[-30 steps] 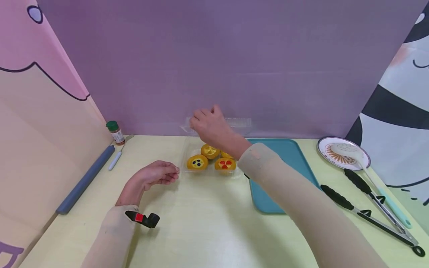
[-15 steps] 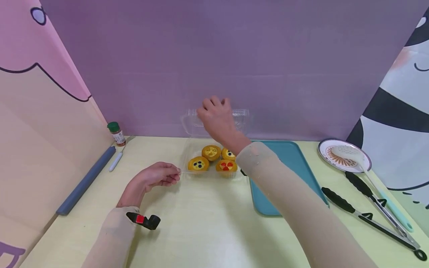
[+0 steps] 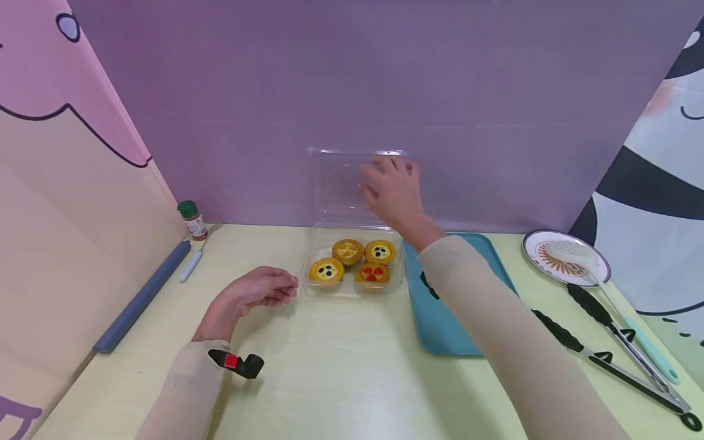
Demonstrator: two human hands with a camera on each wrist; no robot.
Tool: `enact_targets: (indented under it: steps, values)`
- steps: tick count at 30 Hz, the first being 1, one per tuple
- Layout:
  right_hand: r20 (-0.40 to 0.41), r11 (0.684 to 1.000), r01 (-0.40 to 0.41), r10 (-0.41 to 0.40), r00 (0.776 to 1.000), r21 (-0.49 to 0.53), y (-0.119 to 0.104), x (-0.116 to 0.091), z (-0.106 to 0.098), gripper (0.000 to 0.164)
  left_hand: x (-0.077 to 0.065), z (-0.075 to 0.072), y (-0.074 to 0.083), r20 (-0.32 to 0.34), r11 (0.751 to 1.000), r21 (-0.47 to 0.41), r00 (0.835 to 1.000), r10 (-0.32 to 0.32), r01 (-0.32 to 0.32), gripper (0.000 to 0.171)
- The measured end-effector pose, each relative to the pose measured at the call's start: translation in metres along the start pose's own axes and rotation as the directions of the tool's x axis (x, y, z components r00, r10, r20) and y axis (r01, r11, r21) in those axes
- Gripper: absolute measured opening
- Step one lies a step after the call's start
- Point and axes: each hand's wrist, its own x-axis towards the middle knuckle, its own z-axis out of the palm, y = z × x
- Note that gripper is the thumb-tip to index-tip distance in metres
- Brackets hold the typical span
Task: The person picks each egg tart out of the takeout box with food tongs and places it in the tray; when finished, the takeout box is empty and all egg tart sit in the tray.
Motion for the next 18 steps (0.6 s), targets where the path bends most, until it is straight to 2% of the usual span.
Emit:
enact_targets:
  steps: [2, 4, 7, 10, 14, 18]
  values:
    - [0.022, 0.994, -0.072, 0.071, 0.997, 0.078, 0.014, -0.005, 0.004, 0.044, 0.0, 0.0, 0.0, -0.001, 1.0, 0.0, 1.0, -0.002, 0.002, 0.033]
    - [0.046, 0.975, -0.151, 0.145, 0.988, 0.16, 0.029, -0.009, 0.009, 0.047, 0.0, 0.0, 0.0, -0.003, 1.0, -0.002, 1.0, -0.003, 0.003, 0.032]
    - [0.087, 0.928, -0.247, 0.232, 0.969, 0.278, 0.049, -0.018, 0.018, 0.052, 0.0, 0.0, -0.001, 0.001, 1.0, -0.001, 1.0, -0.005, 0.005, 0.032]
    - [0.131, 0.878, -0.313, 0.284, 0.95, 0.363, 0.065, -0.028, 0.027, 0.056, 0.0, 0.001, -0.001, 0.003, 1.0, 0.002, 1.0, -0.012, 0.012, 0.032]
    - [0.181, 0.827, -0.377, 0.331, 0.926, 0.417, 0.078, -0.041, 0.035, 0.058, 0.0, 0.002, -0.002, 0.008, 1.0, 0.012, 1.0, -0.012, 0.012, 0.032]
    - [0.201, 0.803, -0.414, 0.362, 0.91, 0.429, 0.086, -0.047, 0.043, 0.056, 0.0, 0.002, 0.0, 0.015, 1.0, 0.029, 1.0, -0.003, 0.002, 0.034]
